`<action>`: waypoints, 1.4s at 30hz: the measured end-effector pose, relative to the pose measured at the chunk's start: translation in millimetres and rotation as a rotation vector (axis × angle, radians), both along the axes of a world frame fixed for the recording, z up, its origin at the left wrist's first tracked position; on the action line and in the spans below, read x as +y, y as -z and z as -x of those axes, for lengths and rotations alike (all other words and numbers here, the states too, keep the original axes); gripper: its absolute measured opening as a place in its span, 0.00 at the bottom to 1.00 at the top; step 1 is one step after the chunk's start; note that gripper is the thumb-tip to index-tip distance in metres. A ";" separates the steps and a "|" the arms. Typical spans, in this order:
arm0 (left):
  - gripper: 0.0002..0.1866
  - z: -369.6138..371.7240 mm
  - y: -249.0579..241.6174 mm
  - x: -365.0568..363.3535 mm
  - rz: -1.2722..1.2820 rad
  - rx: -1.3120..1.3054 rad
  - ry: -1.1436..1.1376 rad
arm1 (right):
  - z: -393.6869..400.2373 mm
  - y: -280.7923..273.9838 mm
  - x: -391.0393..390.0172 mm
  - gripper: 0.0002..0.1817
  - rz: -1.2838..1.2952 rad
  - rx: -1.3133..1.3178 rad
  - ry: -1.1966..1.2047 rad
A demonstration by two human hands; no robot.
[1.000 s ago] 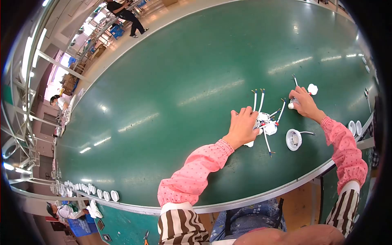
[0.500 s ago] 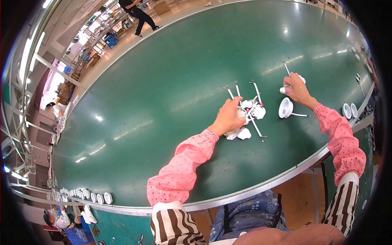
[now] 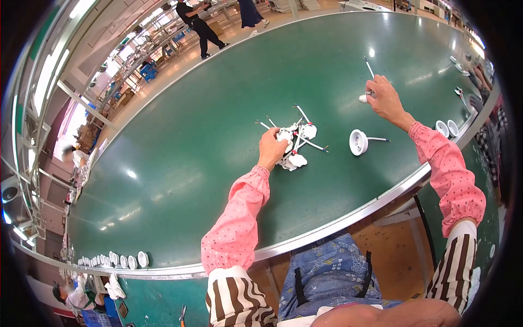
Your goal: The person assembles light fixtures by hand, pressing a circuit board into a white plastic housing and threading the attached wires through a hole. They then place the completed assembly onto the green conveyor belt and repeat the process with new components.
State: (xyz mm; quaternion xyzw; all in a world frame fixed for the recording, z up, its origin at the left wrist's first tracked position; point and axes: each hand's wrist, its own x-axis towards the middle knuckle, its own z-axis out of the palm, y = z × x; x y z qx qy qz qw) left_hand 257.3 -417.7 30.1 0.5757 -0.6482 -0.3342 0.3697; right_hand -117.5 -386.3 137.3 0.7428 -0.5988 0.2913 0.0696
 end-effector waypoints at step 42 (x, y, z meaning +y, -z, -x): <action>0.18 231.8 -89.4 192.6 0.038 0.548 0.580 | 158.0 -1.5 324.8 0.07 -0.202 0.175 0.276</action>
